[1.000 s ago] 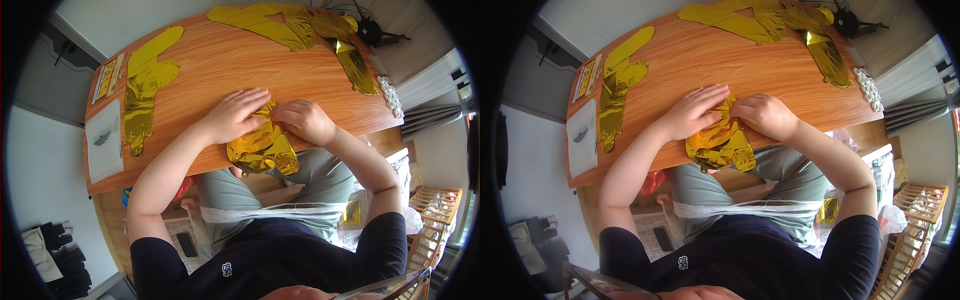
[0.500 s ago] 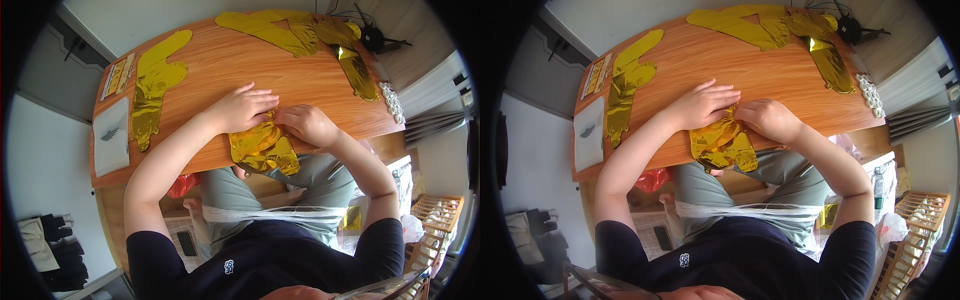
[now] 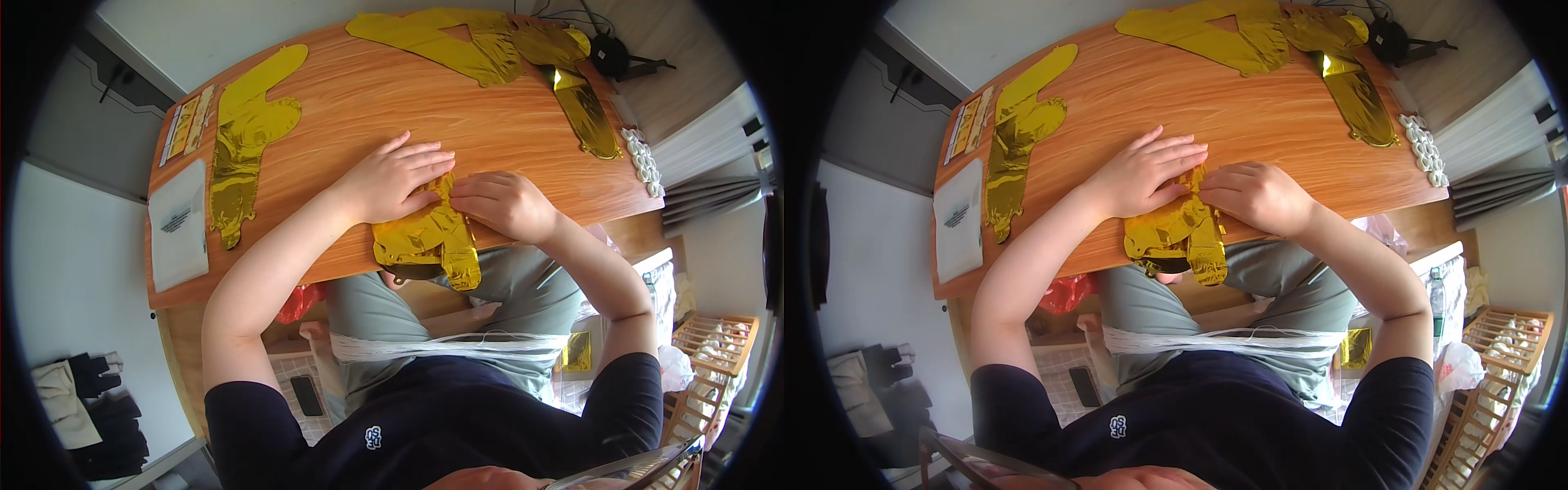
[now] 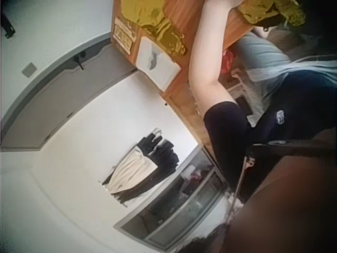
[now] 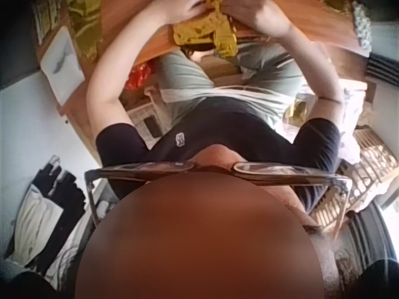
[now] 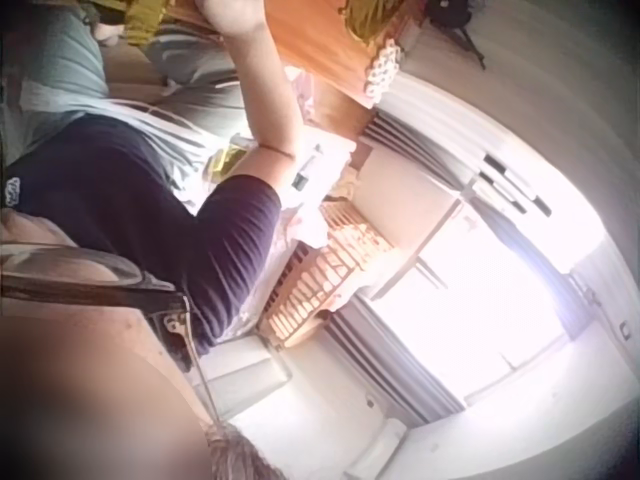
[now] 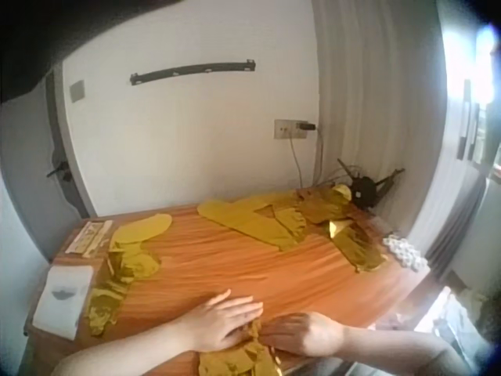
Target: Folding gold-colored foil letter balloons at a wooden desk.
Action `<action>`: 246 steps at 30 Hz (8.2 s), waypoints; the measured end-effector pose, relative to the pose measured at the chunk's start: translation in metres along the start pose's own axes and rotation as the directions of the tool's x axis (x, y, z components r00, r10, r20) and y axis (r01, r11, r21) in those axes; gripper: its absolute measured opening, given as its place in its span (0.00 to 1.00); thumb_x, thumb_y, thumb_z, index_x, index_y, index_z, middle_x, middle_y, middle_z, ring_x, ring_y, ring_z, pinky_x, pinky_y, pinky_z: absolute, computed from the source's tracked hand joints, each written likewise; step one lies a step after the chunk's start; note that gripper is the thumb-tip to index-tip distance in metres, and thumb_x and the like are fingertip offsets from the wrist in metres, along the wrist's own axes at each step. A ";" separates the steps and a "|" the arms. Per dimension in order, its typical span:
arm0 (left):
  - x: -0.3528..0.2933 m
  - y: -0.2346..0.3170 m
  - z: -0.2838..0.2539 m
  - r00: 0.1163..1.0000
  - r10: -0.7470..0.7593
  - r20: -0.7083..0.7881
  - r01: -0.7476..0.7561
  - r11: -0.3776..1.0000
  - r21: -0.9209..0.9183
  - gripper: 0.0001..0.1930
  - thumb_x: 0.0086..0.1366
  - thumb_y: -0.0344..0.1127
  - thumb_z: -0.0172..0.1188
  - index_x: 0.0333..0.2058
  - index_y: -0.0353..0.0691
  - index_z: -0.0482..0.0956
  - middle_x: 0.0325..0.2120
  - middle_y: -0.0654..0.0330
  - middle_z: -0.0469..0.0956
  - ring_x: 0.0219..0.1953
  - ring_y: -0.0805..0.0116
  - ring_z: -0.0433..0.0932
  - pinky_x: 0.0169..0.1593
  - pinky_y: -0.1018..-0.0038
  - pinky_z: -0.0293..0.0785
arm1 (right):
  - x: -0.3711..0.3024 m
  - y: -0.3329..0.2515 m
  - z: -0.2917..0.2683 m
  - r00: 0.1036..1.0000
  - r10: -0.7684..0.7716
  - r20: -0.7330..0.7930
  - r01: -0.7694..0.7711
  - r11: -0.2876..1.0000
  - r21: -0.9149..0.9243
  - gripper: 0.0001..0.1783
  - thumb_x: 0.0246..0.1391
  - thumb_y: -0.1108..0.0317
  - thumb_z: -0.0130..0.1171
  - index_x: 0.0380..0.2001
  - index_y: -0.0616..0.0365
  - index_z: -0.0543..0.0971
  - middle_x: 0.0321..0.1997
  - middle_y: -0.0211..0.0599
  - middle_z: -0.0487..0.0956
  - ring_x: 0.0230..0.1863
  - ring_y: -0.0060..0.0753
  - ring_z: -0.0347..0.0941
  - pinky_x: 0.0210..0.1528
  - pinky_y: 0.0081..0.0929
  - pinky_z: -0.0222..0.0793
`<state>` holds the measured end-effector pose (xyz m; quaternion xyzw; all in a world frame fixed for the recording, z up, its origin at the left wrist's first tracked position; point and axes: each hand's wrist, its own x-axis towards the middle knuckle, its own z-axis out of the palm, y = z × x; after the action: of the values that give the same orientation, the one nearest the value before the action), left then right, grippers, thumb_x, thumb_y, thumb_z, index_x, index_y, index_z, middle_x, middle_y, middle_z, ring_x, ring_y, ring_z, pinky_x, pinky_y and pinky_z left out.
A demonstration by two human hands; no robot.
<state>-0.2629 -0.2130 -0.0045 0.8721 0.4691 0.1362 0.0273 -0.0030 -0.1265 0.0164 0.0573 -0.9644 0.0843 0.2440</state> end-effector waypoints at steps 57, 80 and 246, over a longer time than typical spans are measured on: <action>-0.034 0.029 -0.002 0.995 0.009 0.099 -0.012 0.999 0.036 0.43 0.69 0.69 0.51 0.73 0.48 0.61 0.75 0.59 0.57 0.78 0.58 0.52 0.77 0.52 0.47 | -0.004 -0.009 -0.002 0.994 0.043 0.104 -0.049 0.997 0.059 0.18 0.44 0.66 0.71 0.41 0.55 0.86 0.47 0.36 0.84 0.46 0.44 0.84 0.46 0.37 0.82; -0.034 0.031 -0.009 0.989 -0.033 0.141 0.050 0.992 -0.118 0.36 0.69 0.46 0.57 0.73 0.47 0.60 0.76 0.59 0.54 0.78 0.57 0.50 0.78 0.51 0.44 | 0.016 -0.014 -0.003 0.977 0.207 0.052 -0.213 0.960 0.183 0.14 0.52 0.67 0.68 0.44 0.51 0.84 0.32 0.42 0.83 0.34 0.49 0.79 0.37 0.44 0.75; -0.081 0.081 -0.017 0.957 -0.289 -0.010 0.288 0.955 -0.070 0.36 0.71 0.54 0.56 0.69 0.36 0.66 0.71 0.45 0.62 0.75 0.47 0.57 0.75 0.46 0.51 | -0.009 -0.062 0.011 0.915 0.389 -0.111 -0.388 0.921 0.028 0.15 0.58 0.68 0.64 0.48 0.58 0.83 0.50 0.38 0.81 0.54 0.43 0.78 0.56 0.38 0.74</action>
<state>-0.2439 -0.3269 0.0092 0.7914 0.5868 0.1554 0.0714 0.0093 -0.1891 0.0112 -0.1395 -0.9407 0.1367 0.2773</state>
